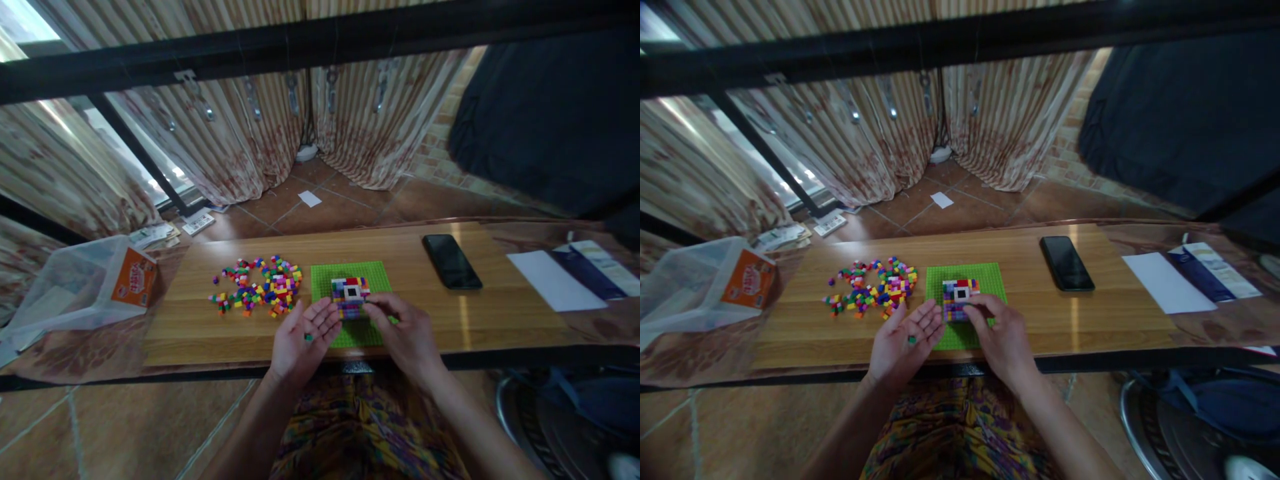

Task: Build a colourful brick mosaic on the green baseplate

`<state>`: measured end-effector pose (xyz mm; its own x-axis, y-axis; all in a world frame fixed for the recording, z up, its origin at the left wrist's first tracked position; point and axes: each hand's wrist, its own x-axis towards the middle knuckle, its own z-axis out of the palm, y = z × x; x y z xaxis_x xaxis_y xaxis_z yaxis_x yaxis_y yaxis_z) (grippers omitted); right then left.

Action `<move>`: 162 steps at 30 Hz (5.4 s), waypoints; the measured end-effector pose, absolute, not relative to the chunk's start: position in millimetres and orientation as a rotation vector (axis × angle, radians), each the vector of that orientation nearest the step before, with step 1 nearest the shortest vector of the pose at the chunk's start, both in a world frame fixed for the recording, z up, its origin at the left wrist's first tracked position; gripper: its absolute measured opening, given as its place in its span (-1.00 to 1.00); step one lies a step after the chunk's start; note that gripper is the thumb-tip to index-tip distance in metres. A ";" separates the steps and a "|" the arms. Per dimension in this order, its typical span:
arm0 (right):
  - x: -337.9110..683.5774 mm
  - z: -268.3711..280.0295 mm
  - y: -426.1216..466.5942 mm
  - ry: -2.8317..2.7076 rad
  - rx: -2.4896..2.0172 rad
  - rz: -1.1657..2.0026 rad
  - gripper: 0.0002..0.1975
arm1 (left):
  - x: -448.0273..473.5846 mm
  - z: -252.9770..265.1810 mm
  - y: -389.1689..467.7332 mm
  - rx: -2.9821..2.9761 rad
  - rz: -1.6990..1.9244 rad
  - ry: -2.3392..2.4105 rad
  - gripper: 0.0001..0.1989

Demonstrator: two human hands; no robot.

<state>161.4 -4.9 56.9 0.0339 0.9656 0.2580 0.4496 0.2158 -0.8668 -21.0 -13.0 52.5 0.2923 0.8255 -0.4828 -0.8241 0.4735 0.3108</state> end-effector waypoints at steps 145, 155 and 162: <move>171.6 5.3 62.8 -1.394 -1.535 0.769 -0.64 | -7.1 0.3 -8.3 1.649 0.994 1.473 -0.56; 180.8 0.2 45.6 -1.145 -1.545 0.842 -0.51 | 0.2 2.8 10.2 1.796 0.902 1.520 -0.45; 184.6 -4.8 52.0 -1.140 -1.596 0.806 -0.48 | 1.8 4.0 12.2 1.798 0.971 1.483 -0.48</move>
<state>184.6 52.0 -4.8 0.3398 0.9402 0.0227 0.2916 -0.0823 -0.9530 1.8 12.2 4.0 0.1050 0.9820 0.1571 0.5369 -0.1890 0.8222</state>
